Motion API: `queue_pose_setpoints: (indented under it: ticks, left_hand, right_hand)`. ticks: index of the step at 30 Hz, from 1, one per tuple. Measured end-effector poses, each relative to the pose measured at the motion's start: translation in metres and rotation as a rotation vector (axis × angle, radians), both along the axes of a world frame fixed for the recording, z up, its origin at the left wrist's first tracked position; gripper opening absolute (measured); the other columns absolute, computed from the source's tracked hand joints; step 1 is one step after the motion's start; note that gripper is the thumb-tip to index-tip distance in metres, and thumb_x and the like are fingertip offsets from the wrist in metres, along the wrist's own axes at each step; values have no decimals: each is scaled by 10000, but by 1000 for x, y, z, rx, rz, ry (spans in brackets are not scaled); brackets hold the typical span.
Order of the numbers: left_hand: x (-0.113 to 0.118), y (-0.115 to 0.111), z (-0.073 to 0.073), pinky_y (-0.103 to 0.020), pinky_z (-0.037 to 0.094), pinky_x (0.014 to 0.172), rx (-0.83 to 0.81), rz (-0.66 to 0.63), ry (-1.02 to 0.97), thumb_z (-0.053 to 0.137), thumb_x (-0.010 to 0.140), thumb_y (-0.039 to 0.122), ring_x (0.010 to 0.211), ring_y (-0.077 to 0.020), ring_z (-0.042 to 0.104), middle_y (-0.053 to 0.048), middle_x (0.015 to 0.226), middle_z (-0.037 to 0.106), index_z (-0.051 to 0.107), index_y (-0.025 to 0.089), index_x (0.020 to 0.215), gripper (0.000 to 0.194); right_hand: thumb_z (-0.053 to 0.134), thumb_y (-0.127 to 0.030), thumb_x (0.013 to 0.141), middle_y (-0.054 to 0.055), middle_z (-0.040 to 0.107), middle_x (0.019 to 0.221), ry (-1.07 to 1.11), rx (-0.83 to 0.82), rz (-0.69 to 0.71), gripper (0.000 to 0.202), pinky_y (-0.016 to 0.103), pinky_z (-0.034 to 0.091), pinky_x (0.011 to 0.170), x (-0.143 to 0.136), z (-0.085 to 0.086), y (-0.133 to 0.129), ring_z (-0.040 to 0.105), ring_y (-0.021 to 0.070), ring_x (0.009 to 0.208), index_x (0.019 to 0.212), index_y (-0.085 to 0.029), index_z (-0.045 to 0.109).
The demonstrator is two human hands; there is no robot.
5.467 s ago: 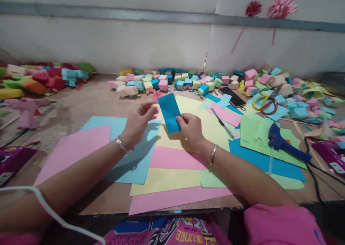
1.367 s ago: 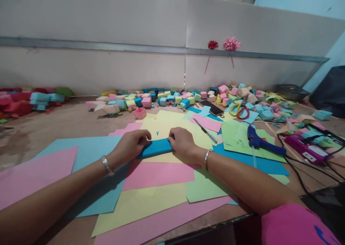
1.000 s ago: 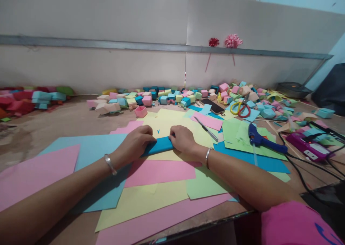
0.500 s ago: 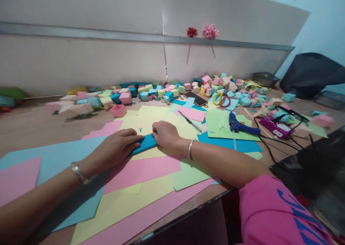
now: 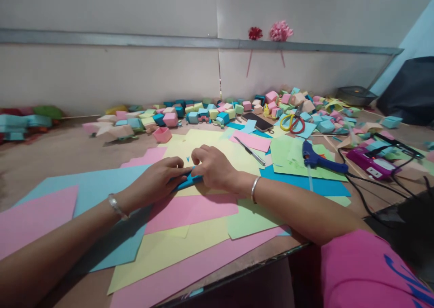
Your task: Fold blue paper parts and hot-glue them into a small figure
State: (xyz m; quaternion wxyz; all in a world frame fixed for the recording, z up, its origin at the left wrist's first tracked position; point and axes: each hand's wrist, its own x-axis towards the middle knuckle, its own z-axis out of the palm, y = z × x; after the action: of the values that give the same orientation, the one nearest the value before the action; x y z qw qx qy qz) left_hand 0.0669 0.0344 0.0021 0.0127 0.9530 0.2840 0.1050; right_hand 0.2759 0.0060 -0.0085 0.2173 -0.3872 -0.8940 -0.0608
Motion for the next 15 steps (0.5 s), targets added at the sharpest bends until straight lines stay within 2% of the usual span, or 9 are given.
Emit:
queue_pose_setpoints:
  ticks: [4,7,12,15]
  left_hand:
    - [2,-2,2,-299,405,674,7,-3,7,463,915,186,749,-180,513,-61,806,555,703,172,869,245]
    - [2,-3,4,-302,405,676,8,9,15,494,901,191,744,-181,510,-62,808,551,699,159,822,223]
    - [2,-5,4,-299,400,675,13,13,32,478,917,211,753,-186,511,-63,827,552,703,165,887,231]
    - [1,-5,3,-298,395,671,18,14,31,477,918,211,748,-187,508,-64,829,549,701,165,889,231]
  right_hand:
    - [439,-223,929,63,539,899,-102,21,86,297,336,263,710,-7,0,-7,390,197,831,809,-224,710]
    - [484,-190,893,62,547,848,-190,-3,109,253,335,236,693,-11,3,-9,396,194,825,748,-201,692]
    - [548,-129,792,69,571,784,-268,-79,19,188,336,212,648,-11,14,-11,413,188,787,622,-157,624]
    - [512,-83,803,87,590,788,-288,-56,-48,200,349,220,651,-16,16,-24,429,207,802,677,-156,648]
